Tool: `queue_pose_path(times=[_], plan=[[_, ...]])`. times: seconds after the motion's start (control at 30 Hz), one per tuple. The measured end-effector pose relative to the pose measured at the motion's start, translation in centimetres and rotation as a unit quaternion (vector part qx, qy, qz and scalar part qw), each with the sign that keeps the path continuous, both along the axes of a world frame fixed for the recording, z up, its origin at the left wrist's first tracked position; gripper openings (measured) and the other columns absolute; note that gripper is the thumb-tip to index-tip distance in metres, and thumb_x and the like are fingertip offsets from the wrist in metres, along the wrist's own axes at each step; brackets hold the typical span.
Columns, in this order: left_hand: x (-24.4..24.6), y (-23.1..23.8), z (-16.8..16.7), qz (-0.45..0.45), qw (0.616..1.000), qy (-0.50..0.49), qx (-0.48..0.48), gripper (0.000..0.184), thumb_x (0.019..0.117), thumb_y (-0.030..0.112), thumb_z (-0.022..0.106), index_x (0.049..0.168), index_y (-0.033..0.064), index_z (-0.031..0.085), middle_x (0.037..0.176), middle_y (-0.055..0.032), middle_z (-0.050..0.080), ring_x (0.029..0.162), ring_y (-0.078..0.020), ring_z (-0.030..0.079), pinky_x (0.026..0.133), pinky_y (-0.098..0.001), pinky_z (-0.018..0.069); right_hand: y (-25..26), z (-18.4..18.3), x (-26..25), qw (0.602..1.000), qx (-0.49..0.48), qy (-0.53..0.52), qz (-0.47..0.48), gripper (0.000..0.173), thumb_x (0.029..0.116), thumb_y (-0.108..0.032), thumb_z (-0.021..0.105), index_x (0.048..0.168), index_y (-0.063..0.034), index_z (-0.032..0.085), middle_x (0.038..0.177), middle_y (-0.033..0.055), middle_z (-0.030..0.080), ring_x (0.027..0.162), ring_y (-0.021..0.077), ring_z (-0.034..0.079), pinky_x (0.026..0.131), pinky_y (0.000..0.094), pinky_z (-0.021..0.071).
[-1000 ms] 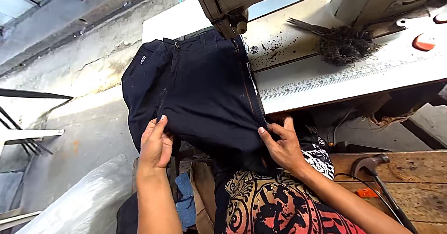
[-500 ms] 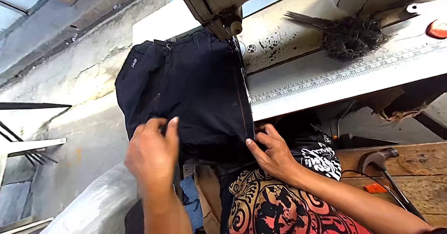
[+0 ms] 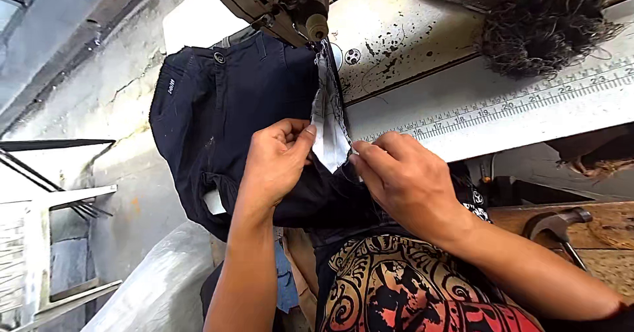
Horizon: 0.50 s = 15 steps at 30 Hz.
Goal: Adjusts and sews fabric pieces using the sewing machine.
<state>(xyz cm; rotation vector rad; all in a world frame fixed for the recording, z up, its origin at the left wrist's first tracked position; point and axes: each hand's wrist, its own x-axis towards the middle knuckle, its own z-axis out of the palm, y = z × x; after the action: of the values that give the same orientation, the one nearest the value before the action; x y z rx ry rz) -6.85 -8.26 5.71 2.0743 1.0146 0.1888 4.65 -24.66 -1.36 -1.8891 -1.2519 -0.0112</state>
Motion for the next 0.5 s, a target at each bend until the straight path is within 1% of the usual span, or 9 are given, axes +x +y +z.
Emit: queue_pose_path(times=[0.03, 0.07, 0.17, 0.23, 0.27, 0.3, 0.4, 0.47, 0.5], plan=[[0.0, 0.3, 0.5, 0.000, 1.000, -0.004, 0.015, 0.012, 0.1006, 0.015, 0.065, 0.109, 0.0080, 0.070, 0.079, 0.0037, 0.071, 0.058, -0.0017, 0.063, 0.052, -0.0180, 0.0546, 0.7, -0.1, 0.2, 1.000, -0.013, -0.001, 0.012, 0.024, 0.1007, -0.025, 0.060, 0.109, -0.0099, 0.077, 0.080, 0.0075, 0.061, 0.069, 0.0235, 0.060, 0.053, 0.0336, 0.0458], [0.0, 0.5, 0.9, -0.003, 1.000, -0.005, 0.030, 0.013, 0.0991, 0.014, 0.067, 0.110, 0.0085, 0.071, 0.080, 0.0043, 0.072, 0.057, -0.0011, 0.063, 0.052, -0.0174, 0.0541, 1.1, -0.3, 0.1, 0.999, -0.025, -0.002, 0.021, 0.025, 0.1009, -0.026, 0.060, 0.110, -0.0105, 0.078, 0.081, 0.0078, 0.060, 0.070, 0.0238, 0.060, 0.053, 0.0336, 0.0457], [0.2, 1.0, 1.4, -0.021, 0.999, -0.005, 0.049, 0.012, 0.0960, 0.013, 0.070, 0.107, 0.0097, 0.073, 0.078, 0.0050, 0.073, 0.055, -0.0006, 0.063, 0.049, -0.0167, 0.0533, 1.8, -0.6, 0.0, 0.998, -0.051, -0.009, 0.032, 0.022, 0.0982, -0.026, 0.062, 0.099, -0.0116, 0.079, 0.080, 0.0079, 0.060, 0.069, 0.0240, 0.061, 0.050, 0.0336, 0.0444], [0.5, 0.9, 1.2, -0.032, 0.999, -0.014, 0.039, 0.011, 0.0954, 0.012, 0.070, 0.106, 0.0092, 0.073, 0.076, 0.0045, 0.072, 0.055, -0.0013, 0.063, 0.049, -0.0171, 0.0538, 1.8, -0.5, 0.2, 0.997, -0.060, -0.014, 0.048, 0.021, 0.0977, -0.026, 0.063, 0.103, -0.0139, 0.079, 0.087, 0.0083, 0.061, 0.072, 0.0244, 0.061, 0.051, 0.0332, 0.0447], [0.7, 0.8, 0.9, -0.038, 0.999, -0.021, 0.028, 0.011, 0.0951, 0.011, 0.071, 0.106, 0.0086, 0.073, 0.076, 0.0042, 0.072, 0.056, -0.0019, 0.064, 0.050, -0.0176, 0.0546, 1.6, -0.5, 0.3, 0.996, -0.061, -0.015, 0.064, 0.021, 0.0985, -0.025, 0.062, 0.107, -0.0152, 0.079, 0.091, 0.0090, 0.062, 0.074, 0.0251, 0.059, 0.052, 0.0335, 0.0440], [0.8, 0.7, 0.7, -0.042, 0.999, -0.025, 0.022, 0.012, 0.0946, 0.012, 0.071, 0.106, 0.0083, 0.073, 0.075, 0.0043, 0.072, 0.056, -0.0022, 0.064, 0.050, -0.0180, 0.0553, 1.4, -0.5, 0.4, 0.994, -0.059, -0.019, 0.086, 0.021, 0.0989, -0.022, 0.061, 0.107, -0.0158, 0.079, 0.093, 0.0097, 0.062, 0.075, 0.0257, 0.058, 0.053, 0.0340, 0.0436], [1.2, 0.1, 0.0, -0.054, 0.999, 0.004, 0.006, 0.019, 0.0923, 0.016, 0.074, 0.110, 0.0095, 0.072, 0.079, 0.0051, 0.074, 0.061, -0.0016, 0.068, 0.055, -0.0187, 0.0576, 0.2, -0.8, 0.3, 0.989, -0.045, -0.023, 0.142, 0.021, 0.0970, -0.015, 0.057, 0.100, -0.0143, 0.078, 0.091, 0.0088, 0.065, 0.074, 0.0259, 0.059, 0.056, 0.0362, 0.0442], [1.2, -0.3, -0.6, -0.057, 0.998, 0.029, -0.004, 0.024, 0.0904, 0.017, 0.075, 0.113, 0.0098, 0.072, 0.082, 0.0050, 0.075, 0.065, -0.0015, 0.069, 0.057, -0.0185, 0.0588, -0.8, -0.7, -0.5, 0.986, -0.045, -0.016, 0.159, 0.020, 0.0978, -0.012, 0.056, 0.101, -0.0121, 0.076, 0.092, 0.0083, 0.067, 0.075, 0.0259, 0.060, 0.059, 0.0369, 0.0434], [1.3, -0.5, -0.9, -0.054, 0.998, 0.039, 0.000, 0.025, 0.0899, 0.017, 0.075, 0.113, 0.0104, 0.071, 0.082, 0.0054, 0.074, 0.065, -0.0009, 0.069, 0.058, -0.0181, 0.0586, -1.2, -0.7, -1.1, 0.987, -0.044, -0.014, 0.156, 0.020, 0.0987, -0.011, 0.055, 0.103, -0.0105, 0.075, 0.091, 0.0085, 0.067, 0.075, 0.0258, 0.060, 0.058, 0.0366, 0.0435]])
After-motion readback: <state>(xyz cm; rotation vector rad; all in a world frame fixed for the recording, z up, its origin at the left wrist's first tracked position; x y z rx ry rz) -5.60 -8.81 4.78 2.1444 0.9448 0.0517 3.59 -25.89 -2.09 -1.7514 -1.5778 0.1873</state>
